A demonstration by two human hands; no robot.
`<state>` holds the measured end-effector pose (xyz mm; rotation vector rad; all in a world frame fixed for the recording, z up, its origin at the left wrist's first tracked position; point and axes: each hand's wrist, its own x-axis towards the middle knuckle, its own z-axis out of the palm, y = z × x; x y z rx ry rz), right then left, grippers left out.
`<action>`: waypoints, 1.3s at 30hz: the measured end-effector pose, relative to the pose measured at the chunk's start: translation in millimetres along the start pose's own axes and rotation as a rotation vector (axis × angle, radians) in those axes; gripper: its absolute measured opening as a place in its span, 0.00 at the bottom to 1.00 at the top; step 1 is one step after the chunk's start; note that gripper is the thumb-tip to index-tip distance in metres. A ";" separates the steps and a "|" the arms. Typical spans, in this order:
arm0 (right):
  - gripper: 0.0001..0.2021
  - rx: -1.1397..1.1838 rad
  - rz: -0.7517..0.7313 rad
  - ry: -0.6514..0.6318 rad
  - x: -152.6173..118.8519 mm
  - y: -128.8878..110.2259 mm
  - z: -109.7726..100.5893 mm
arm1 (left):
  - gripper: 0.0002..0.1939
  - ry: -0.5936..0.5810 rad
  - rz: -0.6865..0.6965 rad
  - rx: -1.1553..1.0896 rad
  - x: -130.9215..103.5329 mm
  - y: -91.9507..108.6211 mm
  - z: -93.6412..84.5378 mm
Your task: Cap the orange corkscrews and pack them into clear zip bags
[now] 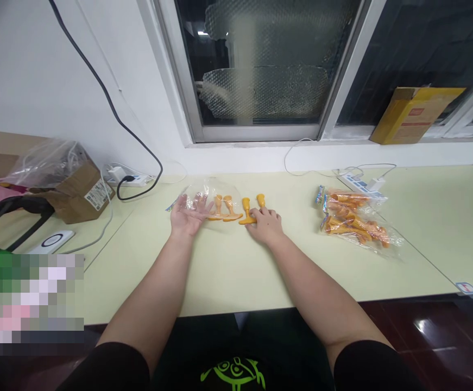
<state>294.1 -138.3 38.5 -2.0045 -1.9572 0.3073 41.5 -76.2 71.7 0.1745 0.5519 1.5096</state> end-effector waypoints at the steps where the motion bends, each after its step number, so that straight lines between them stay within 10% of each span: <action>1: 0.21 -0.008 -0.015 -0.012 -0.4 -0.8 0.2 | 0.06 -0.001 -0.005 0.003 -0.3 -0.2 0.1; 19: 0.27 -0.089 -0.142 -0.224 -12.5 1.1 -17.0 | 0.07 -0.025 -0.007 -0.003 8.4 0.1 -8.3; 29: 0.14 0.062 -0.235 -0.111 -20.5 -4.1 -12.9 | 0.07 -0.020 0.018 0.010 7.1 1.3 -7.8; 39: 0.12 1.167 0.072 0.294 3.6 19.7 -24.0 | 0.09 -0.036 0.103 -0.007 10.7 -1.0 -8.6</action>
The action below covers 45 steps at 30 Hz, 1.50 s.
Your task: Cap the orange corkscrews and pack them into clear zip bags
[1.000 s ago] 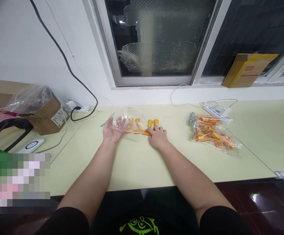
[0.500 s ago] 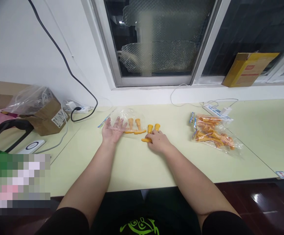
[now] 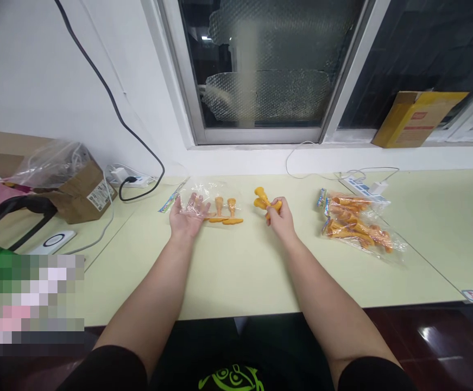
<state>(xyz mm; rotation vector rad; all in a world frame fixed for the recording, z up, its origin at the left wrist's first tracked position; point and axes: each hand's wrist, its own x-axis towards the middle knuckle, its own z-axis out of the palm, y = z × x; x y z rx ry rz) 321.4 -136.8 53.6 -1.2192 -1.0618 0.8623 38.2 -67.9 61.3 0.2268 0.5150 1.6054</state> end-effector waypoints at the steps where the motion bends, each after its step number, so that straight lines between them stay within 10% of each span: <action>1: 0.14 0.115 0.003 -0.003 0.9 -3.1 -0.7 | 0.09 -0.006 0.012 0.004 0.6 -0.7 -0.2; 13: 0.21 0.359 0.255 -0.313 -11.1 -12.3 11.0 | 0.11 -0.060 -0.034 0.023 -9.4 -7.3 6.2; 20: 0.25 0.361 0.136 -0.275 -12.3 -5.9 15.6 | 0.12 -0.218 -0.096 0.116 -17.5 -19.2 7.6; 45: 0.19 0.355 0.061 -0.143 -21.1 -9.7 26.6 | 0.11 -0.145 -0.084 -0.006 -38.6 -35.1 19.8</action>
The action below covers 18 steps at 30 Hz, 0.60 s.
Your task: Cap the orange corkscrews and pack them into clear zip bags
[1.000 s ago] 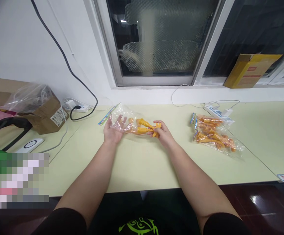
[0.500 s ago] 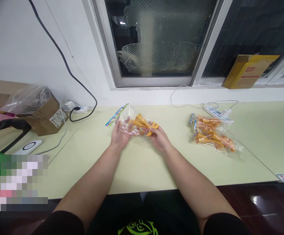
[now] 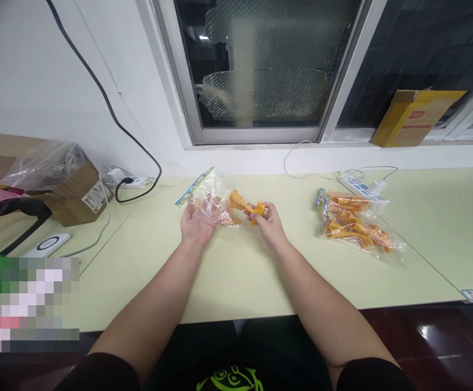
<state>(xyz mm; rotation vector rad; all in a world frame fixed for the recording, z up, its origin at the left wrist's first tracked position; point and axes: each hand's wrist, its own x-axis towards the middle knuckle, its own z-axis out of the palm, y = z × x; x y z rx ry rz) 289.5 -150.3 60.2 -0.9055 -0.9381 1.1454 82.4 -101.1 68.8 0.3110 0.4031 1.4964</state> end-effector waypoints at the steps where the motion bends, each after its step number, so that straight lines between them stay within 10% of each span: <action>1: 0.18 -0.050 -0.031 -0.014 -0.6 -1.1 0.0 | 0.11 0.006 0.005 -0.009 0.8 0.9 -0.3; 12: 0.14 -0.447 -0.341 -0.189 -0.2 10.5 -8.4 | 0.17 -0.001 -0.031 -0.010 3.7 3.1 -3.6; 18: 0.19 -0.081 -0.092 -0.116 -1.7 12.5 3.6 | 0.23 -0.031 -0.082 0.047 0.0 -4.9 -0.6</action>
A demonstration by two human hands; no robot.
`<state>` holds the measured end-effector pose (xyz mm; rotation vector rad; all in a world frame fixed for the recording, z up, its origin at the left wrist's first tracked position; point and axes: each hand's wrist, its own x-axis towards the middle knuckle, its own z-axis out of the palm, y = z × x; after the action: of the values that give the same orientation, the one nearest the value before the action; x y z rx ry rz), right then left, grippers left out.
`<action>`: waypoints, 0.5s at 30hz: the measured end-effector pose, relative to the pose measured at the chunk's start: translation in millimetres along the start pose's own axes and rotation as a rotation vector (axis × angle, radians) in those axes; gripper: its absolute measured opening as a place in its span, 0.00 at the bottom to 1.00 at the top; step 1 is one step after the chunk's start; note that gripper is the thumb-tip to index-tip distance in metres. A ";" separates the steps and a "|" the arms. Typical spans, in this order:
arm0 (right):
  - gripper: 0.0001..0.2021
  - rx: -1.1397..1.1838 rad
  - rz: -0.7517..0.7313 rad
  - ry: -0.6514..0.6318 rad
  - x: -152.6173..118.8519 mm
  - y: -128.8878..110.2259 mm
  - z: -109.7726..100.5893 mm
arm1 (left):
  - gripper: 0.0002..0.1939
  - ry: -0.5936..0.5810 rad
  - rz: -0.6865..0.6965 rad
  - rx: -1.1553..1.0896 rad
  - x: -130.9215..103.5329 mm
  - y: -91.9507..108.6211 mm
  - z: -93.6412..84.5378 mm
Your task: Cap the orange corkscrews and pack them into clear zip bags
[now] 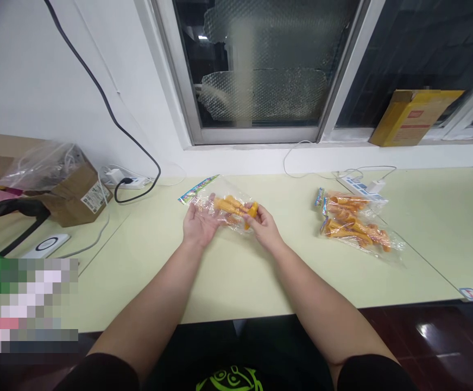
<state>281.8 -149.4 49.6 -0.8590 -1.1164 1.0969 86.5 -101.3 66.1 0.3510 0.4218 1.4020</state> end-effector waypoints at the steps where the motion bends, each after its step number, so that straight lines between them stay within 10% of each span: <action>1: 0.20 0.076 0.036 0.026 0.1 -0.7 1.8 | 0.23 -0.010 -0.003 0.004 -0.5 -1.2 0.3; 9: 0.14 0.409 0.346 0.037 -0.8 -1.3 13.9 | 0.24 -0.041 -0.026 0.048 -6.2 -8.3 2.5; 15: 0.21 0.085 0.350 -0.049 -4.3 -2.7 6.3 | 0.26 -0.007 -0.012 0.042 -8.3 -8.4 4.7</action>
<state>276.0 -154.2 52.5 -0.9882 -0.9727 1.4503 95.1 -110.7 66.8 0.3869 0.4479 1.3814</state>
